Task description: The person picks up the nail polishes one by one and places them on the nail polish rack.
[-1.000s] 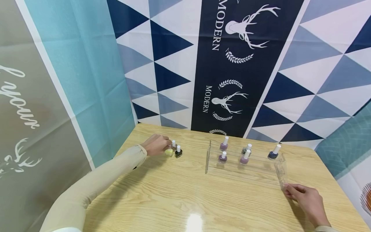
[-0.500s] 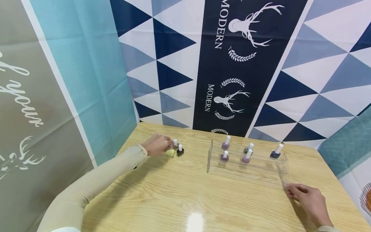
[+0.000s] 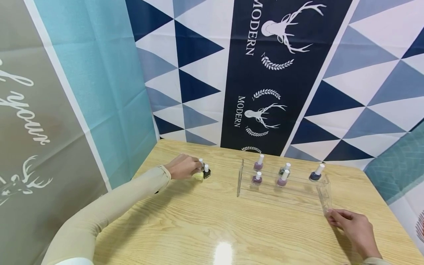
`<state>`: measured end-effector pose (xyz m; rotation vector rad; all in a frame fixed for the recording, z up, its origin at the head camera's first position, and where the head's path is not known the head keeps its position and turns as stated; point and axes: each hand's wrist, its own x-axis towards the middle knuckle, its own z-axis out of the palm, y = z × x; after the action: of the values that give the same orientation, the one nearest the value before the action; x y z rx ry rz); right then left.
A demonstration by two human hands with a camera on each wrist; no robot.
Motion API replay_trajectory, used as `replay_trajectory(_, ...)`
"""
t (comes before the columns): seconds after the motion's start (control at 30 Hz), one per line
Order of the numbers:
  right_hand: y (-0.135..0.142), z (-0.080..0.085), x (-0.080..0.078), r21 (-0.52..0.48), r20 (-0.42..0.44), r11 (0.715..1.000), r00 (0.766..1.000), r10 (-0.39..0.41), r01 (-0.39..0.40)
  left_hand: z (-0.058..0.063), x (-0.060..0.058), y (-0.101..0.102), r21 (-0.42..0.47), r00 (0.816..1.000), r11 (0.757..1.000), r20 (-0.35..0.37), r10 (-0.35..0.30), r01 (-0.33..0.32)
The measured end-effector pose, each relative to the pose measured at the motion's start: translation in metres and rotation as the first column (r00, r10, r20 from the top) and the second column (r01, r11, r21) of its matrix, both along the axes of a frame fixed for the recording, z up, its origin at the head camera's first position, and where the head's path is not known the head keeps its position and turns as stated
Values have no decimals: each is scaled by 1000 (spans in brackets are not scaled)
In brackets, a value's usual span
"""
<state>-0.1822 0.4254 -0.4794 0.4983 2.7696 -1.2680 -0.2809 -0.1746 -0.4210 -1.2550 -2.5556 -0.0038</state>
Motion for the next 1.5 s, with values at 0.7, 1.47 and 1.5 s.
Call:
replay_trajectory(0.7, -2, 2, -1, 62, 3, 997, 999, -34, 34, 4, 1, 17, 17, 999, 999, -13, -38, 38)
replay_trajectory(1.47, -3, 2, 1, 28, -12, 999, 999, -37, 37, 15, -2, 41, 18, 997, 997, 3, -77, 76)
replay_trajectory(1.5, -3, 2, 2, 27, -16, 999, 999, -35, 35, 15, -2, 41, 18, 997, 997, 5, -77, 77)
